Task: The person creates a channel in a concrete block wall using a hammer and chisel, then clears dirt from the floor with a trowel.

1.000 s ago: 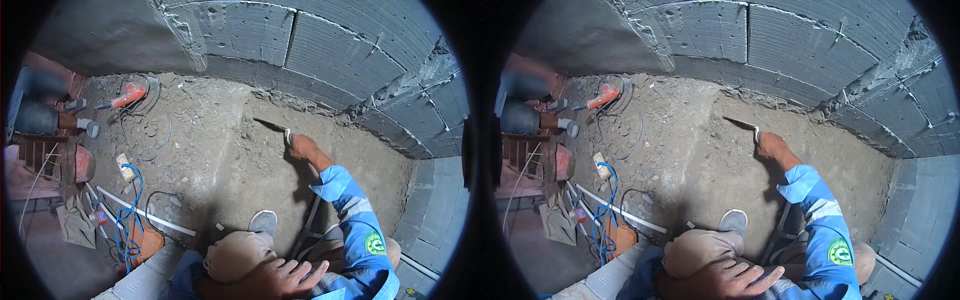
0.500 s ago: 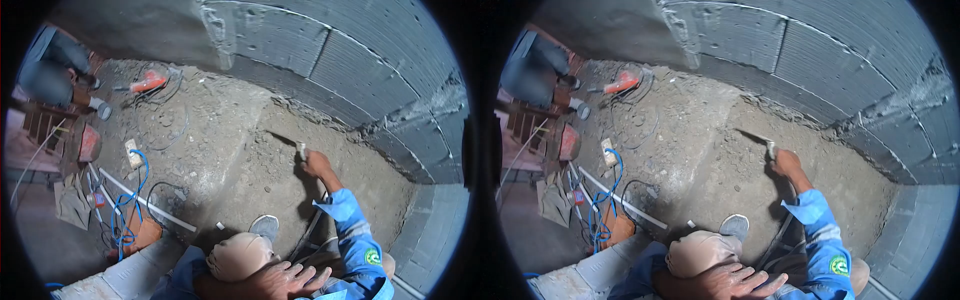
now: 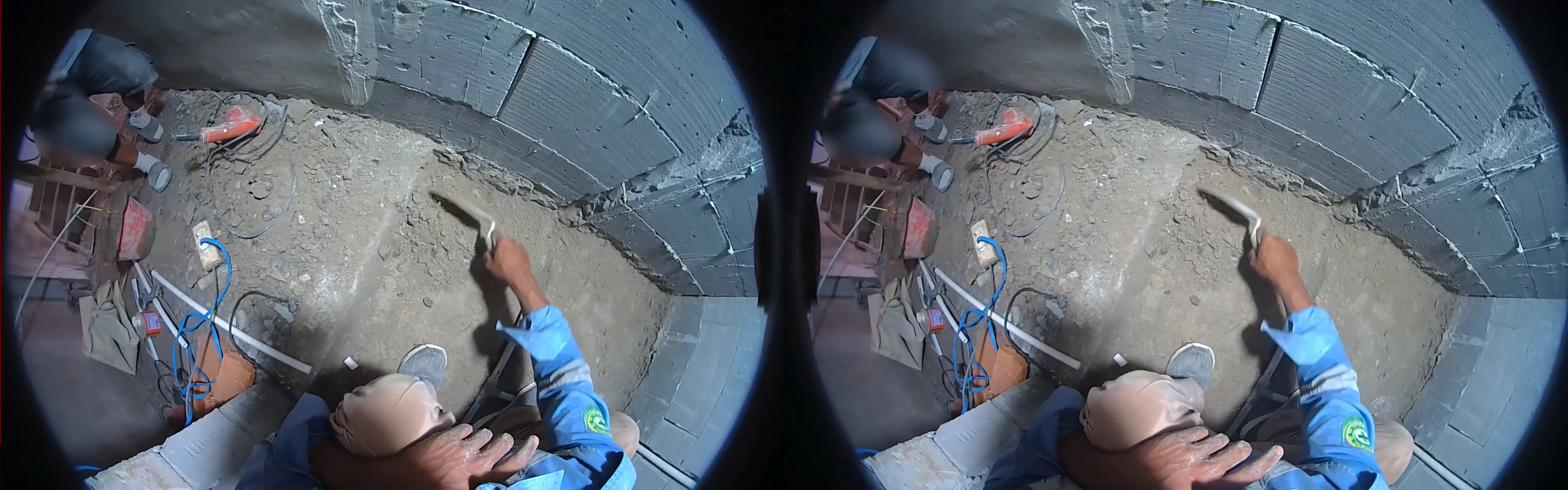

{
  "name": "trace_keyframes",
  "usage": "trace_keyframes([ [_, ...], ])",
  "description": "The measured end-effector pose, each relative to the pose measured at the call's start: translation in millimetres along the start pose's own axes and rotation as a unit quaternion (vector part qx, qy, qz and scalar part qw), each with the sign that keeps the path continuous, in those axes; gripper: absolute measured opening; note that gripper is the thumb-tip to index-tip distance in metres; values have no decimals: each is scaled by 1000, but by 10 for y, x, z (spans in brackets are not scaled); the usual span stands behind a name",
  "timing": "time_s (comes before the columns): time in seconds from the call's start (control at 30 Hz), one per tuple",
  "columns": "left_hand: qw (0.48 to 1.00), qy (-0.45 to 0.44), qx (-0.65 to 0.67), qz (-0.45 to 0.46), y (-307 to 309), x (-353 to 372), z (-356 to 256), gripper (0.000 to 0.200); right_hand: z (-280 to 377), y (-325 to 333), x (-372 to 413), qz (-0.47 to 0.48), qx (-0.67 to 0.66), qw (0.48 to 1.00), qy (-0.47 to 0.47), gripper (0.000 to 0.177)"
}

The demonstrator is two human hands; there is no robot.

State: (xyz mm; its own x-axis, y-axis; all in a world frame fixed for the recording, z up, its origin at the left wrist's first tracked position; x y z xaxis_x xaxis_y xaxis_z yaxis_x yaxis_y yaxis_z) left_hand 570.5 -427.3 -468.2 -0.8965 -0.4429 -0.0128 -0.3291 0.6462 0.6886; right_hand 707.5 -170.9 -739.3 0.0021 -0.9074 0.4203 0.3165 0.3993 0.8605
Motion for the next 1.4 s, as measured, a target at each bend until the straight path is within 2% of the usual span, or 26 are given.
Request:
trace_keyframes([
  [0.07,1000,-12,-26,7,216,5,-24,52,-2,26,-266,-39,-18,999,-7,33],
  [0.13,998,-25,-55,12,524,-68,-68,52,-15,-144,-476,20,-39,999,-29,31],
  [0.2,990,-69,-115,-43,850,-130,-200,51,113,-61,-272,51,-16,998,-32,25],
  [0.27,990,-71,-105,-59,792,-146,-203,52,269,-67,118,62,10,997,36,25],
  [0.3,990,-71,-101,-71,778,-143,-201,52,185,-6,281,-30,-21,998,41,21],
  [0.33,990,-72,-94,-74,808,-152,-186,52,107,-127,405,-26,-15,999,38,21],
  [0.37,989,-81,-95,-76,863,-162,-180,53,-184,-228,513,-53,-204,975,-73,18],
  [0.4,989,-80,-97,-76,863,-180,-174,52,-460,-409,702,-76,-382,903,-183,15],
  [0.43,990,-80,-92,-77,826,-198,-190,51,-568,-634,880,-54,-510,824,-241,11],
  [0.47,990,-80,-89,-76,776,-226,-213,51,-627,-874,1051,-31,-625,723,-293,7],
  [0.53,990,-73,-87,-84,746,-242,-229,49,-637,-1208,1246,1,-736,608,-298,11],
  [0.6,989,-64,-95,-92,800,-226,-163,47,-491,-1387,1247,36,-751,592,-292,13],
  [0.67,989,-59,-95,-95,806,-226,-165,46,26,-1506,1111,167,-743,596,-254,9],
  [0.7,990,-59,-90,-96,801,-224,-172,45,272,-1616,959,190,-743,603,-219,10],
  [0.73,990,-55,-82,-102,812,-224,-187,44,535,-1624,832,197,-717,631,-221,9],
  [0.8,990,-49,-69,-117,868,-169,-166,43,985,-1608,537,237,-710,639,-178,11],
  [0.87,985,-4,-51,-164,1155,59,125,41,1147,-1775,294,257,-679,670,-157,11],
  [0.9,980,30,-45,-189,1299,235,355,40,1126,-1844,268,262,-713,627,-170,12],
  [0.97,968,84,-49,-232,1390,573,677,39,1053,-1811,302,219,-698,651,-201,20],
  [1.07,950,140,-32,-278,1376,937,944,36,1006,-1714,386,240,-726,635,-112,12],
  [1.13,941,160,-29,-297,1379,1059,1029,35,941,-1426,556,173,-686,690,-151,10],
  [1.17,936,167,-26,-308,1384,1100,1050,34,942,-1367,593,175,-683,694,-145,10],
  [1.23,930,173,-25,-323,1396,1166,1073,33,882,-1132,621,97,-670,728,-107,10],
  [1.27,927,176,-21,-330,1405,1193,1054,32,994,-1038,663,97,-666,732,-105,10],
  [1.33,924,173,-19,-340,1393,1228,920,30,1283,-774,631,37,-630,769,-100,9],
  [1.4,925,160,-2,-344,1375,1194,656,29,1861,-521,466,38,-595,801,-52,10],
])
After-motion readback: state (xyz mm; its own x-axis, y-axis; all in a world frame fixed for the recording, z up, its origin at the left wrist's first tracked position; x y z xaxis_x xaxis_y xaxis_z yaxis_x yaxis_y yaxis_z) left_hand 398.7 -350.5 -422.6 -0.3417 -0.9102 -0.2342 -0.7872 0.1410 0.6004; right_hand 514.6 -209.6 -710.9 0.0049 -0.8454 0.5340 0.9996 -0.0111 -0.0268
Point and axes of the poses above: each hand's wrist, its own x-axis away from the middle knuckle, its own y-axis out of the back of the hand, z = x × y, the point moved 9 cm from there along -x, towards the middle knuckle, and after that the axes turned 4 degrees about -y, right-handed, at the moved point
